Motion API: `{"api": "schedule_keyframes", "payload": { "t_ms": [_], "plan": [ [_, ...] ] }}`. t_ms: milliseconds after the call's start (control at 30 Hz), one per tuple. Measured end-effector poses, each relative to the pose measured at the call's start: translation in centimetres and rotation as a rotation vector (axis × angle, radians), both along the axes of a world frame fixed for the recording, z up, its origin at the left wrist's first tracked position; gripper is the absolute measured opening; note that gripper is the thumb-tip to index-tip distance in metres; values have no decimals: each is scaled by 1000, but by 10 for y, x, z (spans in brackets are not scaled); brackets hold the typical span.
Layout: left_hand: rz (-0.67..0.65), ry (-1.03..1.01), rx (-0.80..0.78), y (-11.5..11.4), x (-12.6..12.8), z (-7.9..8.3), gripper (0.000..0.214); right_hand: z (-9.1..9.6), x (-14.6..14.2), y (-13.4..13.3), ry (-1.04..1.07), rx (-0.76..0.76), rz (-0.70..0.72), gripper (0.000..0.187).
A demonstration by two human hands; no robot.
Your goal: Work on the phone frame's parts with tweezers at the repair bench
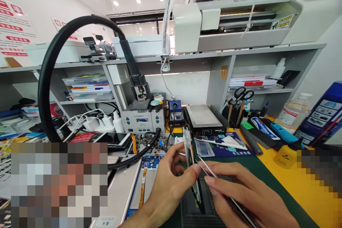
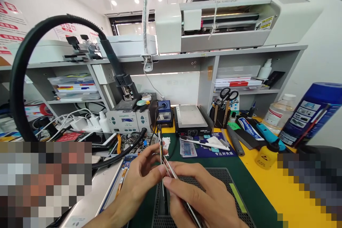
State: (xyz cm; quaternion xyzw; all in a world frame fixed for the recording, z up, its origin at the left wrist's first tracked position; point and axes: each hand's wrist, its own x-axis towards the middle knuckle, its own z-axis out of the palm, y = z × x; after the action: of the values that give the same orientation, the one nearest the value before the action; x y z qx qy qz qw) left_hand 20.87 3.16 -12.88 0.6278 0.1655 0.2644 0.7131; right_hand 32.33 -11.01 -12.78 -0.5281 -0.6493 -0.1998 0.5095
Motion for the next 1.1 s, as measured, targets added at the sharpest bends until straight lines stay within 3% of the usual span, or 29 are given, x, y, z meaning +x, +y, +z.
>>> {"api": "schedule_keyframes", "payload": {
  "t_ms": [433, 700, 900, 1000, 1100],
  "plan": [
    [23, 38, 34, -4, 0, -1, 61, 0, -3, -1, 46, -54, -39, 45],
    [214, 71, 198, -9, 4, 2, 59, 1, 2, 1, 32, -57, -36, 43],
    [388, 39, 303, -10, 6, -1, 64, 10, -2, 5, 198, -14, -245, 23],
    [474, 42, 421, -8, 6, -3, 65, 12, 0, 7, 425, -127, -297, 15],
    [518, 61, 509, -7, 6, -3, 65, 10, 5, 12, 777, -295, -218, 31]
  ]
}}
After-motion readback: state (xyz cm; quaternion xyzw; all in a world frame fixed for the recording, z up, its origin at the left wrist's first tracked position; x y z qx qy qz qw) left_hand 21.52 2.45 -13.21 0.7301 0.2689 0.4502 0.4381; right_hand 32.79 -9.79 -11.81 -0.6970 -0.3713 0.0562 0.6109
